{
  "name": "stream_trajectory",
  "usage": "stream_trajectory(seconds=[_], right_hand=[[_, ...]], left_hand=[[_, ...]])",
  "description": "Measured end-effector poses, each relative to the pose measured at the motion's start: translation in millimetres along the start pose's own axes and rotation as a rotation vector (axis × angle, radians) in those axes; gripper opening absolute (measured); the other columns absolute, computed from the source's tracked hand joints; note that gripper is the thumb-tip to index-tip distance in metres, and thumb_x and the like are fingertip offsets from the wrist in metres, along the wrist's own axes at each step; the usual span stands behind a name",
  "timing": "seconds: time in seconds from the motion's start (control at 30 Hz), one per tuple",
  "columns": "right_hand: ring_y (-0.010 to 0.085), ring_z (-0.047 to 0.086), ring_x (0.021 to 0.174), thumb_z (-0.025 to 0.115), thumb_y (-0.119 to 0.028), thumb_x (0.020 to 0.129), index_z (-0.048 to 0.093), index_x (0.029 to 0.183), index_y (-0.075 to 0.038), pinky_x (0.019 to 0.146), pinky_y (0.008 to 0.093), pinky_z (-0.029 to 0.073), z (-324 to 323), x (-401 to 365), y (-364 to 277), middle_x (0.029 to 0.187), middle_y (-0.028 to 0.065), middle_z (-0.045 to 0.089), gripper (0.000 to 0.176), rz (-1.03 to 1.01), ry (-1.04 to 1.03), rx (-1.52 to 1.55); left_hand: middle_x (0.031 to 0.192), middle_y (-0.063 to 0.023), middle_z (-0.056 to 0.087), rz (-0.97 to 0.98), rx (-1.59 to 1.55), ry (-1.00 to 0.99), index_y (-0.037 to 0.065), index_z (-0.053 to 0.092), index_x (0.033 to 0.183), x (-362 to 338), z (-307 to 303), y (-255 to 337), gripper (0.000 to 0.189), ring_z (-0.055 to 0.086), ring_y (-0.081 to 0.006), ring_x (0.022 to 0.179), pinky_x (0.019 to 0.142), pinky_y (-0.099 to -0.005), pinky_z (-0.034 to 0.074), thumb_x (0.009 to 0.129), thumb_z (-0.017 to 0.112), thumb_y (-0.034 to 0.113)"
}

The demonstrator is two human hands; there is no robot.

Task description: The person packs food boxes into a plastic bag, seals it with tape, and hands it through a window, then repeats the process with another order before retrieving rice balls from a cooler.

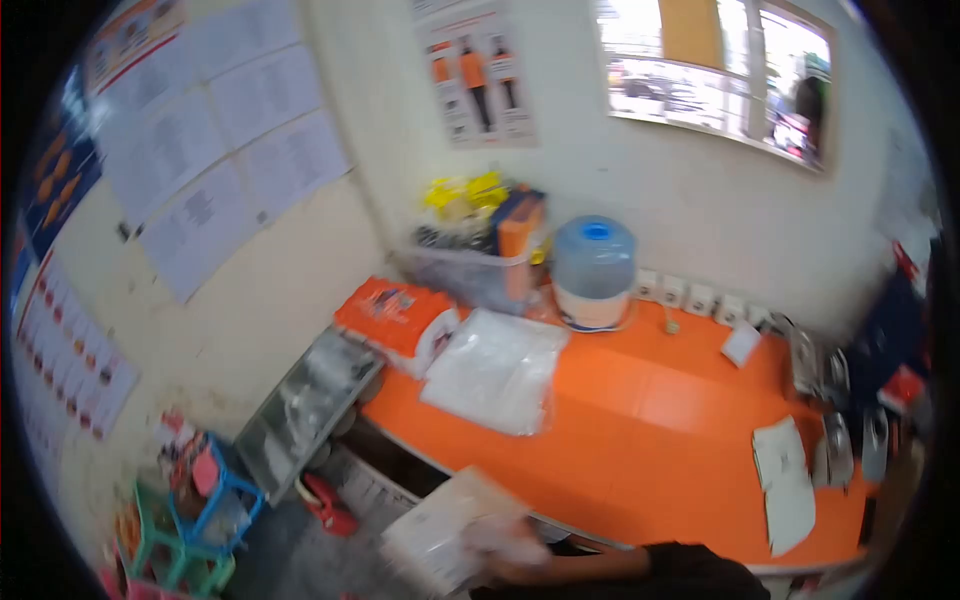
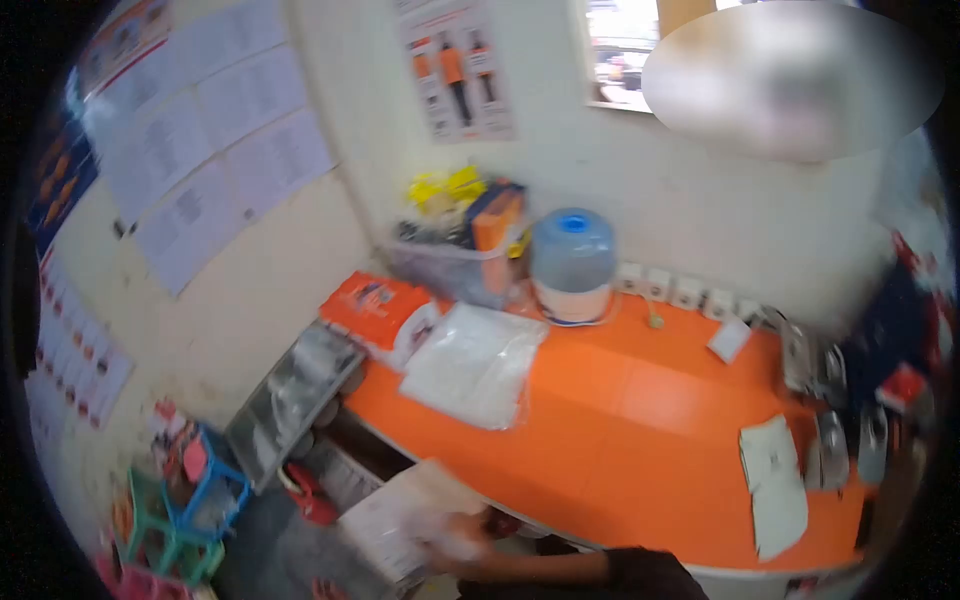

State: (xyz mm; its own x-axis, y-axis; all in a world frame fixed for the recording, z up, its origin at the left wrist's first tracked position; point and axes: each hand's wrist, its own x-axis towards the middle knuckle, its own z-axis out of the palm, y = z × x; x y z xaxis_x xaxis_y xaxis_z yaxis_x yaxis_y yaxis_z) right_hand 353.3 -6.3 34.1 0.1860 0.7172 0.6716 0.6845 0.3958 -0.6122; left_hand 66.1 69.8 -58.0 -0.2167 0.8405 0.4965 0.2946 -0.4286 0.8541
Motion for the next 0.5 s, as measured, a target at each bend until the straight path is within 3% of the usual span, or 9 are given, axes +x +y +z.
stream_trajectory(seconds=[0.03, 0.07, 0.13, 0.17, 0.2, 0.27, 0.4, 0.5], right_hand=[[0.0260, 0.052, 0.080, 0.050, -0.013, 0.083, 0.052, 0.094, -0.002, 0.072, 0.0367, 0.043, -51, -19, 0, 0.088, 0.0112, 0.052, 0.016, 0.005, -0.043, -0.412], [0.0240, 0.052, 0.079, 0.048, -0.014, 0.085, 0.053, 0.093, -0.002, 0.072, 0.0349, 0.043, -69, -34, 31, 0.088, 0.0108, 0.053, 0.016, 0.206, 0.139, -0.205], [0.0201, 0.052, 0.078, 0.045, -0.017, 0.090, 0.055, 0.093, -0.001, 0.073, 0.0311, 0.043, -110, -55, 99, 0.087, 0.0102, 0.054, 0.019, 0.437, 0.676, 0.351], [0.0328, 0.049, 0.102, 0.048, -0.015, 0.088, 0.048, 0.113, 0.004, 0.092, 0.0431, 0.036, -121, -125, 175, 0.110, 0.0197, 0.052, 0.032, 0.355, 0.594, -0.449], [0.0328, 0.049, 0.102, 0.049, -0.015, 0.088, 0.048, 0.113, 0.004, 0.093, 0.0431, 0.036, -156, -110, 183, 0.110, 0.0196, 0.052, 0.032, 0.431, 0.661, -0.591], [0.0329, 0.048, 0.103, 0.049, -0.016, 0.087, 0.048, 0.112, 0.004, 0.093, 0.0432, 0.036, -193, -87, 209, 0.110, 0.0193, 0.052, 0.031, 0.481, 0.638, -0.757], [0.0329, 0.048, 0.104, 0.049, -0.016, 0.086, 0.049, 0.111, 0.002, 0.093, 0.0435, 0.035, -204, -53, 235, 0.110, 0.0187, 0.051, 0.031, 0.503, 0.620, -0.991], [0.0329, 0.047, 0.104, 0.050, -0.016, 0.086, 0.049, 0.111, 0.002, 0.093, 0.0436, 0.034, -182, -26, 235, 0.110, 0.0183, 0.051, 0.031, 0.376, 0.549, -0.882]], left_hand=[[0.116, -0.0122, 0.046, -0.178, -0.232, 0.140, 0.002, 0.050, 0.110, 5, 20, -19, 0.043, 0.044, -0.0268, 0.109, 0.088, -0.0384, 0.038, 0.067, 0.054, 0.001], [0.125, -0.0106, 0.038, -0.041, 0.115, -0.094, 0.003, 0.040, 0.121, -2, 49, 48, 0.046, 0.039, -0.0234, 0.114, 0.092, -0.0352, 0.036, 0.076, 0.048, 0.001], [0.124, -0.0111, 0.038, -0.157, 0.196, -0.172, 0.006, 0.046, 0.113, 3, 67, 88, 0.036, 0.040, -0.0239, 0.112, 0.086, -0.0331, 0.039, 0.078, 0.049, 0.002], [0.124, -0.0155, 0.037, -0.121, 0.265, -0.239, 0.004, 0.048, 0.110, 7, 67, 96, 0.029, 0.039, -0.0291, 0.113, 0.087, -0.0398, 0.038, 0.082, 0.050, 0.010], [0.124, -0.0163, 0.036, -0.125, 0.275, -0.246, 0.005, 0.050, 0.109, 7, 68, 105, 0.028, 0.038, -0.0306, 0.114, 0.087, -0.0382, 0.038, 0.081, 0.052, 0.007], [0.124, -0.0165, 0.036, -0.058, 0.326, -0.274, 0.006, 0.050, 0.109, 0, 58, 94, 0.030, 0.038, -0.0315, 0.115, 0.089, -0.0361, 0.037, 0.079, 0.053, 0.004], [0.123, -0.0171, 0.036, -0.201, 0.288, -0.117, 0.006, 0.050, 0.109, -10, 27, 103, 0.032, 0.037, -0.0323, 0.115, 0.092, -0.0358, 0.034, 0.078, 0.053, 0.002], [0.123, -0.0166, 0.037, -0.260, 0.308, -0.007, 0.006, 0.050, 0.109, -17, -19, 95, 0.032, 0.038, -0.0325, 0.115, 0.093, -0.0364, 0.033, 0.077, 0.053, 0.001]])
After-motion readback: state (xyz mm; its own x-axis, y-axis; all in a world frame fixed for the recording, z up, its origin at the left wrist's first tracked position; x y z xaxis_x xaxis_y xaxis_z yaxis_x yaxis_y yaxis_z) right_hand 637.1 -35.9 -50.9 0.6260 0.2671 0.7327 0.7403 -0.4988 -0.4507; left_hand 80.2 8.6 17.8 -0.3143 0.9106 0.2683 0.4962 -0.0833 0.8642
